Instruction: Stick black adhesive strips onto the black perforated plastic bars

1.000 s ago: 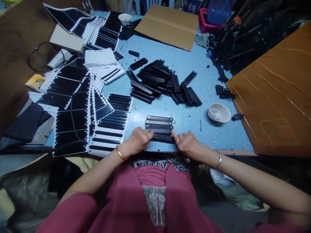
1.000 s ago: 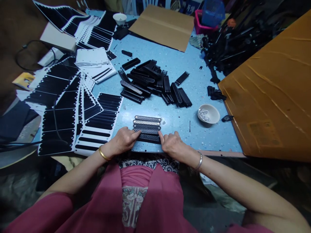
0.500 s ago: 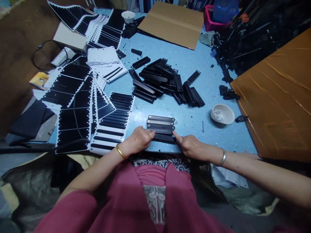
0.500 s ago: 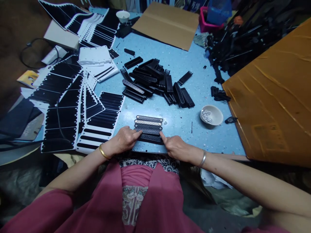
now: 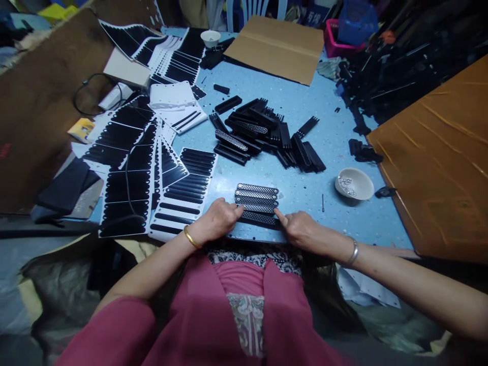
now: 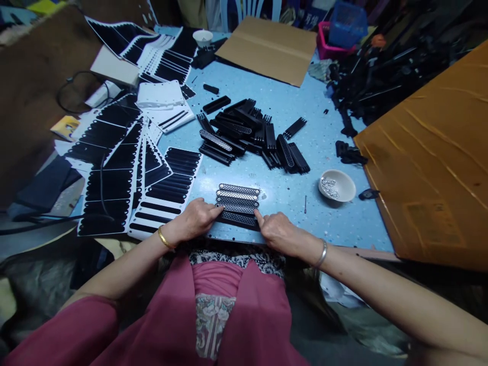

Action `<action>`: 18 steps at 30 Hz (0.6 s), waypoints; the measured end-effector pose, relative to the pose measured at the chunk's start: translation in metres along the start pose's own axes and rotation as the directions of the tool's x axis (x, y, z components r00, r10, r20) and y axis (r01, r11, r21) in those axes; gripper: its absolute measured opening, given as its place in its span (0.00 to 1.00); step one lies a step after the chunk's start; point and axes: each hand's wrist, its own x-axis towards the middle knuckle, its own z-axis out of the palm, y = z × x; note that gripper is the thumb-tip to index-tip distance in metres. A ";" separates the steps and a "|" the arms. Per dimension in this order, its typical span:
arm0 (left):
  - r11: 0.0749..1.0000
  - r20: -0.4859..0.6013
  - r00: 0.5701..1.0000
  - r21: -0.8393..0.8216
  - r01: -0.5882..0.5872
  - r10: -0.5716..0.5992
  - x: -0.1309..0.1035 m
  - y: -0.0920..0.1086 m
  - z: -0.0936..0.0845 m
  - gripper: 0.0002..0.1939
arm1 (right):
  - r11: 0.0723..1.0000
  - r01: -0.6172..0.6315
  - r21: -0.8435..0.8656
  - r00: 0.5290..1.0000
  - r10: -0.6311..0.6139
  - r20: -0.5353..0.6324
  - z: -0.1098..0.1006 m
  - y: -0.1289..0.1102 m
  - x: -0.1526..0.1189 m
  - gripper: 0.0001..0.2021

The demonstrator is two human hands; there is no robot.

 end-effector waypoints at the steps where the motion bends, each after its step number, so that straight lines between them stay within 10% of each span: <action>1: 1.000 -0.011 1.000 0.011 0.009 -0.009 -0.003 -0.002 0.001 0.13 | 1.000 -0.006 -0.002 1.000 0.006 -0.017 0.003 0.000 -0.001 0.39; 18: 0.994 0.059 0.995 0.068 -0.088 0.084 -0.008 -0.010 -0.004 0.15 | 1.000 -0.018 0.005 0.998 0.019 -0.054 0.013 -0.003 -0.006 0.44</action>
